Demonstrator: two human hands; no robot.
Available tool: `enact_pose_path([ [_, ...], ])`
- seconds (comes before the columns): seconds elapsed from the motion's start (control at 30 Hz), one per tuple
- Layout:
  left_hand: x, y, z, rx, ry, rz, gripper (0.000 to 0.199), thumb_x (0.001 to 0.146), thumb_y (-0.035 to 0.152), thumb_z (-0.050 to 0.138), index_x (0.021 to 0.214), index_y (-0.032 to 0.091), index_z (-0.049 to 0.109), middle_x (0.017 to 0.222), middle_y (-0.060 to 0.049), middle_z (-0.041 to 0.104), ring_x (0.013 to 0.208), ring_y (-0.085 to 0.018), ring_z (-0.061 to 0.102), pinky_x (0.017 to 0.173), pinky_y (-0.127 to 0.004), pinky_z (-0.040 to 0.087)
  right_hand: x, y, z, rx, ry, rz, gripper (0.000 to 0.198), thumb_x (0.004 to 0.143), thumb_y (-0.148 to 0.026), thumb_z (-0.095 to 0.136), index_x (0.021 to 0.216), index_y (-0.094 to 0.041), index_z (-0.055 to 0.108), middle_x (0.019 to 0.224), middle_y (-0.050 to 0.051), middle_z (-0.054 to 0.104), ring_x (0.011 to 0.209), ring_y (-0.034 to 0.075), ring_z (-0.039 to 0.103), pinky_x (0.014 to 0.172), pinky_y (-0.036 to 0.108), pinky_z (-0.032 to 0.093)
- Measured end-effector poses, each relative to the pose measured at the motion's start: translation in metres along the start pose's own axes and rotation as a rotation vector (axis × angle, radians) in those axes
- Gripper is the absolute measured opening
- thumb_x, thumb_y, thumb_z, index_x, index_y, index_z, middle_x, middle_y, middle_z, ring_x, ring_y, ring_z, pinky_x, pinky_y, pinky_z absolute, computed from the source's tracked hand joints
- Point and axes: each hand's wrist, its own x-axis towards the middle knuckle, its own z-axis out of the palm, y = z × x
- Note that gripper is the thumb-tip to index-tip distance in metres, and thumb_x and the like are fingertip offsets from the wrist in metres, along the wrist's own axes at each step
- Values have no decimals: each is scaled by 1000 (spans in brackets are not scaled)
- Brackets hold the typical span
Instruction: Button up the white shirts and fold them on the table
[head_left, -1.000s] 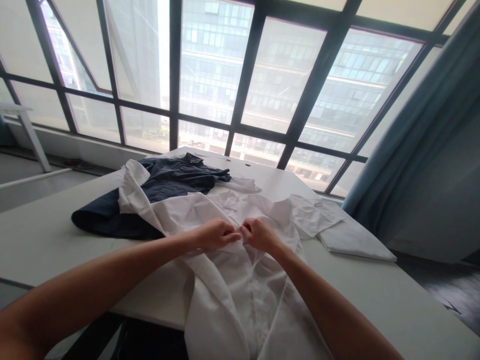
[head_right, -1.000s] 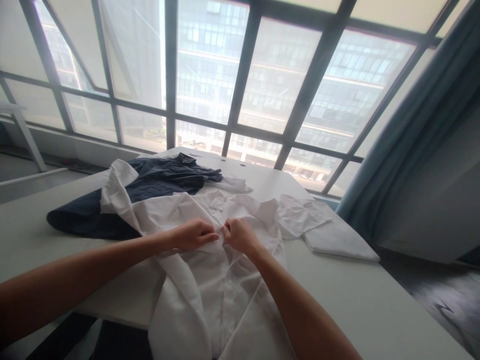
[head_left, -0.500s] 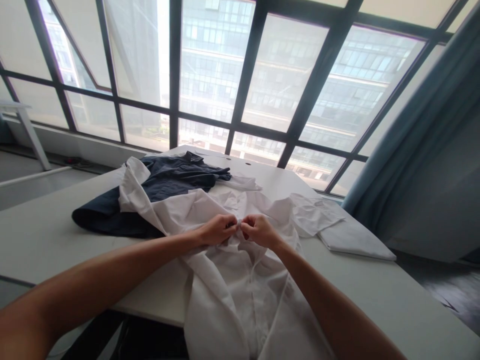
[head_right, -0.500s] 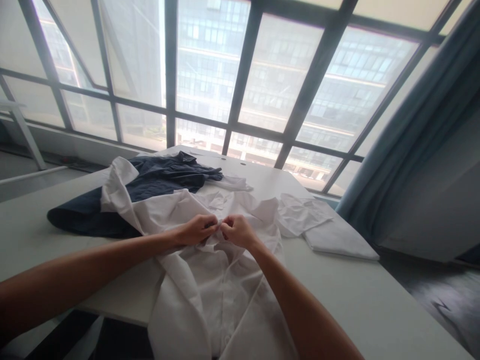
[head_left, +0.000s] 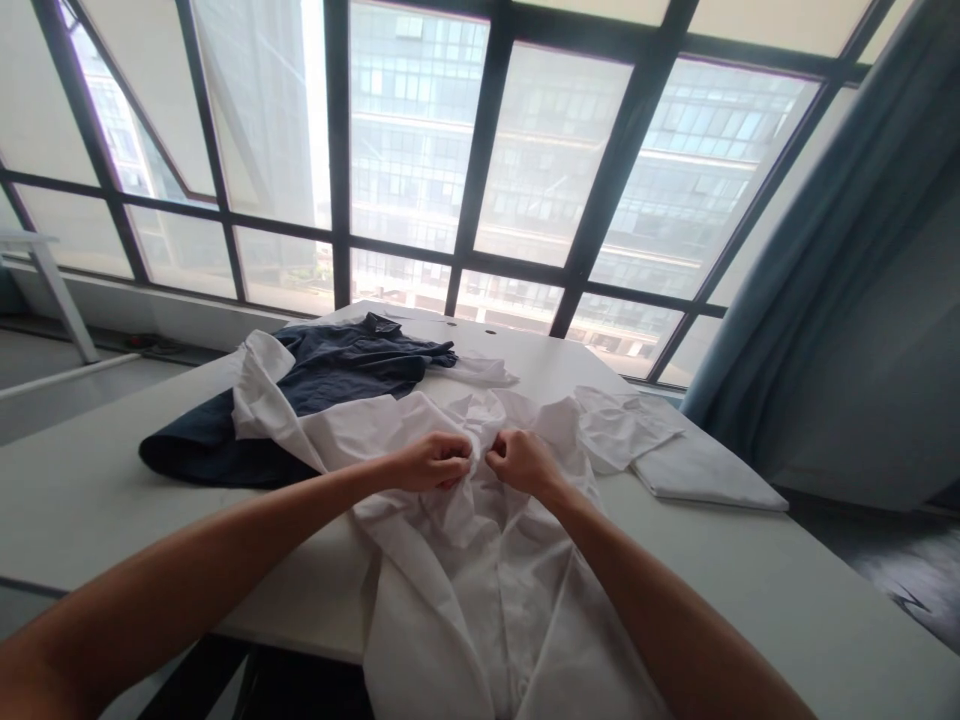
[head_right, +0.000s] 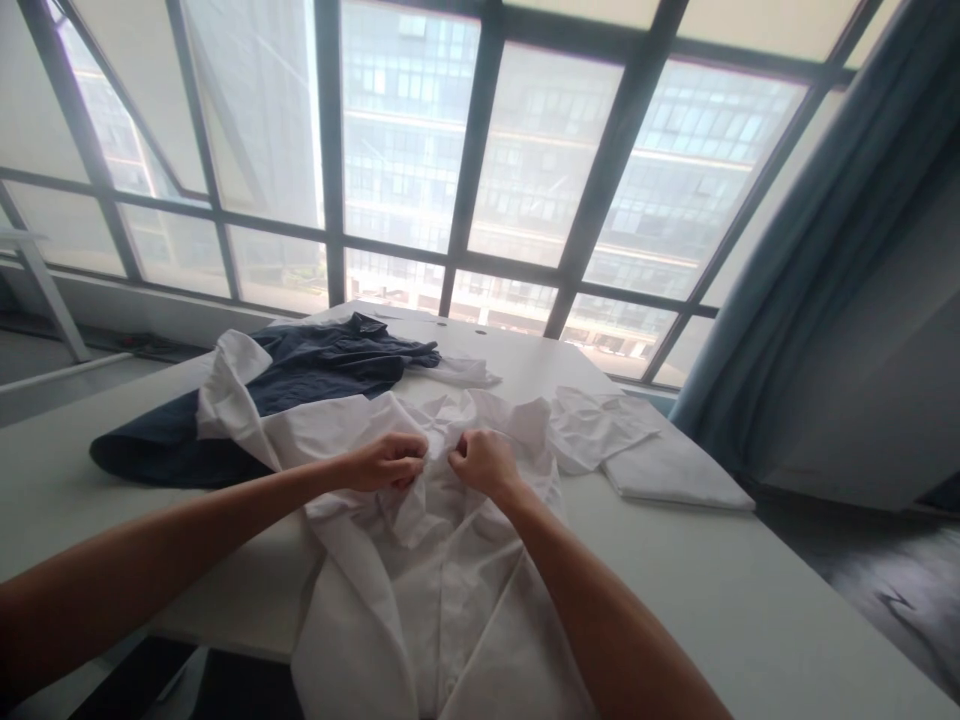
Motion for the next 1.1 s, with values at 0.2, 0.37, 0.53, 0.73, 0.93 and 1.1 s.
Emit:
enact_pose_path([
  [0.2,-25,20,-71,248,-342,-315,27,72,38,65,59,16,57,51,1,51,47,-10,41,46,-22,29,3,48,-45,-300,-256,300,15,70,-28,68,74,-16,74,84,15,73,80,27,69,64,30,48],
  [0.37,-19,10,-71,702,173,-117,37,85,48,57,67,16,64,67,-4,62,61,-15,54,60,-24,42,2,42,-45,-149,23,37,18,76,-15,59,88,-17,72,95,10,73,88,22,67,75,28,48],
  [0.53,5,-12,-35,794,418,-33,26,90,39,55,94,16,68,92,-9,70,81,-21,64,74,-29,46,16,20,-9,198,147,-109,25,89,-23,51,102,-14,70,95,9,73,82,17,66,77,23,46],
  [0.73,15,-36,-32,613,251,-240,45,77,59,65,86,15,71,75,-7,71,66,-19,63,56,-24,40,20,19,8,315,-145,40,53,89,-55,48,53,-17,53,46,-4,41,47,9,40,51,23,30],
  [0.93,16,-37,-33,594,410,-299,44,84,56,56,82,14,67,73,-6,69,65,-18,61,59,-25,42,16,9,4,679,24,-42,40,71,-52,62,58,-20,44,52,-6,44,50,8,42,49,21,32],
  [1.1,13,-14,-12,794,418,148,34,82,46,70,103,19,70,116,-11,67,106,-26,60,94,-36,44,10,-4,-9,981,46,2,44,74,-62,60,71,-21,47,58,-3,54,51,13,57,45,21,41],
])
